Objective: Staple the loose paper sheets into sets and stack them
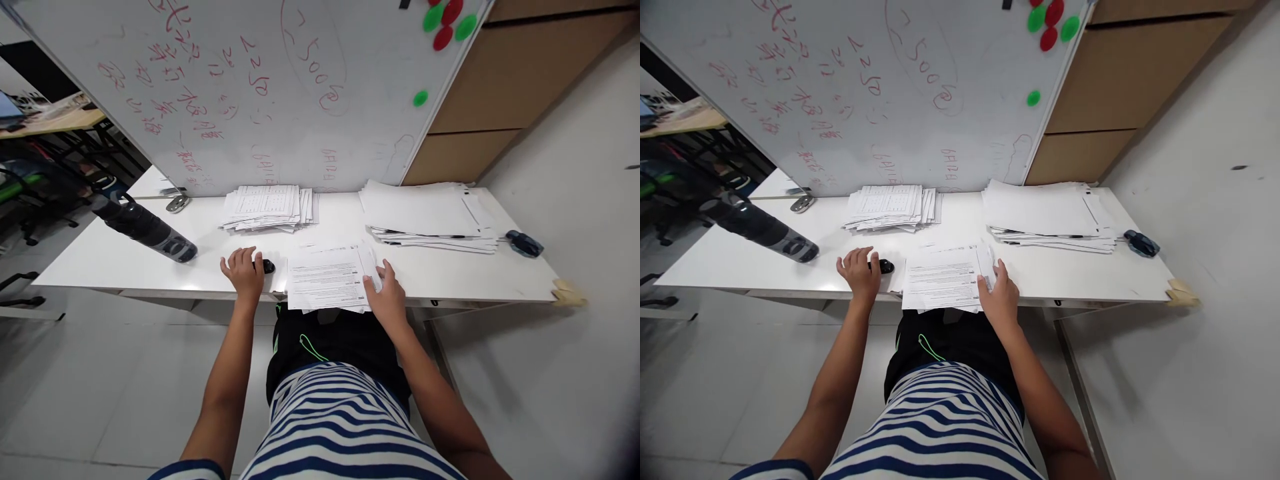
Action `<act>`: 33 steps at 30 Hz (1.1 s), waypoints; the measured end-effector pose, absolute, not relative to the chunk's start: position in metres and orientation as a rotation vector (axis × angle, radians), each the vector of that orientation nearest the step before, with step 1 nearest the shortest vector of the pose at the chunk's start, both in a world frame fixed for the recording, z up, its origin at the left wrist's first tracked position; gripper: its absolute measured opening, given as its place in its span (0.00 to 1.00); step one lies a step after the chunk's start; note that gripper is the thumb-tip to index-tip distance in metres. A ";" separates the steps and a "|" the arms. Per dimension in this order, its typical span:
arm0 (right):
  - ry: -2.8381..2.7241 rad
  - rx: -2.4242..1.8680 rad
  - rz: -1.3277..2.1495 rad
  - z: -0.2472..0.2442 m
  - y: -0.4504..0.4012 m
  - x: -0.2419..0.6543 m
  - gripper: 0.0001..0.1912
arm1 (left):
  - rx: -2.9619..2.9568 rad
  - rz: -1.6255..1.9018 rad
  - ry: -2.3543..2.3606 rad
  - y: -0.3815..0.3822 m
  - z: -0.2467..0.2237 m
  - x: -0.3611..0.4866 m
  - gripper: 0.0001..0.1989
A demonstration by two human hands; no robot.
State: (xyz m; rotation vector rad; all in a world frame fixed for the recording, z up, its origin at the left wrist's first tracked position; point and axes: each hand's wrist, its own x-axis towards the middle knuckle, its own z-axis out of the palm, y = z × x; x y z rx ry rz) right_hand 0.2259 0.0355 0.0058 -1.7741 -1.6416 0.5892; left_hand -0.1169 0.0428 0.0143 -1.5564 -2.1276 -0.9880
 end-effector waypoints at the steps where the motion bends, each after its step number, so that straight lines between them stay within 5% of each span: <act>1: -1.629 -1.757 0.599 0.005 0.033 0.227 0.37 | -1.596 -1.044 -2.085 0.038 0.016 -0.110 0.17; 6: -1.543 -1.723 0.598 -0.002 0.031 0.231 0.35 | -2.102 -1.321 -2.008 0.005 0.019 -0.066 0.20; 14: -1.632 -1.702 0.691 -0.011 0.027 0.219 0.39 | -1.955 -1.741 -2.847 0.002 0.026 -0.027 0.35; 25: -1.595 -1.664 0.679 -0.005 0.033 0.231 0.35 | -1.981 -1.722 -2.948 0.006 0.041 -0.032 0.30; 33: -1.656 -1.644 0.287 -0.023 0.069 0.253 0.25 | -2.066 -1.658 -2.588 0.043 0.056 -0.056 0.22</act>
